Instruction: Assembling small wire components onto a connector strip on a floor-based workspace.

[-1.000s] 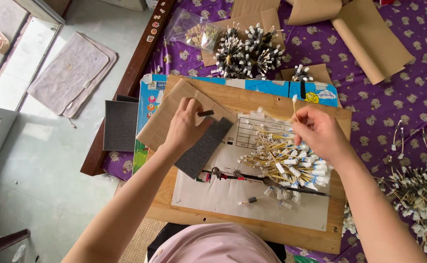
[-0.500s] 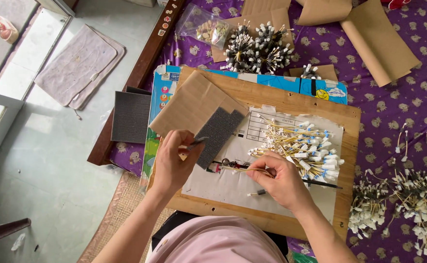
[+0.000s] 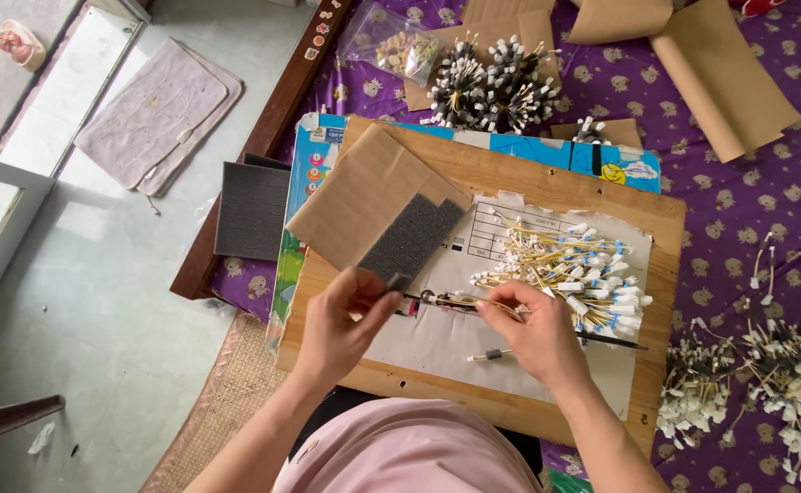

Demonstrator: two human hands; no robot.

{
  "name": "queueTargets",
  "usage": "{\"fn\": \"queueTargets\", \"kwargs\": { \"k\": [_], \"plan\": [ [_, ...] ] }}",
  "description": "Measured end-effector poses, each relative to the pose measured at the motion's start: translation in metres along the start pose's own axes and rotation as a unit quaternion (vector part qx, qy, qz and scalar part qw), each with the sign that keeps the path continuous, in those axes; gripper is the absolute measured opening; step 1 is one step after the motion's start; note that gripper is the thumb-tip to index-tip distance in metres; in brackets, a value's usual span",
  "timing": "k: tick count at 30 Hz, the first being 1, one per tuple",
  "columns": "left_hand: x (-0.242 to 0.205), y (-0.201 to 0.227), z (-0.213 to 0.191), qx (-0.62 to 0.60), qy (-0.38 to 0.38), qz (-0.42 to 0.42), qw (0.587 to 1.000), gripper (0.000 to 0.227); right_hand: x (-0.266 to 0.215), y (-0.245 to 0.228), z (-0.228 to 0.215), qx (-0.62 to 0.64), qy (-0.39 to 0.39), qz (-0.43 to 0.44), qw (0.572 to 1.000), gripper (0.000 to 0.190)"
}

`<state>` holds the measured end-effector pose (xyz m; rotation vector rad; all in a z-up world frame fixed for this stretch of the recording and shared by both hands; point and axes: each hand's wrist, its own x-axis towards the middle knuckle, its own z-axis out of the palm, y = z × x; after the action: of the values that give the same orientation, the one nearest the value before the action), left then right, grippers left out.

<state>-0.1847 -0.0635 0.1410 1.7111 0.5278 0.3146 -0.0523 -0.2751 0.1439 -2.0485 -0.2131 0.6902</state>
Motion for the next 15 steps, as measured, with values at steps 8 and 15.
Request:
{"fn": "queueTargets", "kwargs": {
  "k": [8,15],
  "plan": [
    [-0.024,-0.025,0.068,-0.242,-0.100,-0.251,0.932,0.024,-0.003,-0.021,-0.006,0.075,-0.053,-0.017,0.996,0.010],
    [-0.025,-0.016,0.084,-0.277,-0.059,-0.308,0.908,0.028,0.000,-0.010,-0.005,0.098,-0.062,0.002,0.993,0.013]
  ]
}}
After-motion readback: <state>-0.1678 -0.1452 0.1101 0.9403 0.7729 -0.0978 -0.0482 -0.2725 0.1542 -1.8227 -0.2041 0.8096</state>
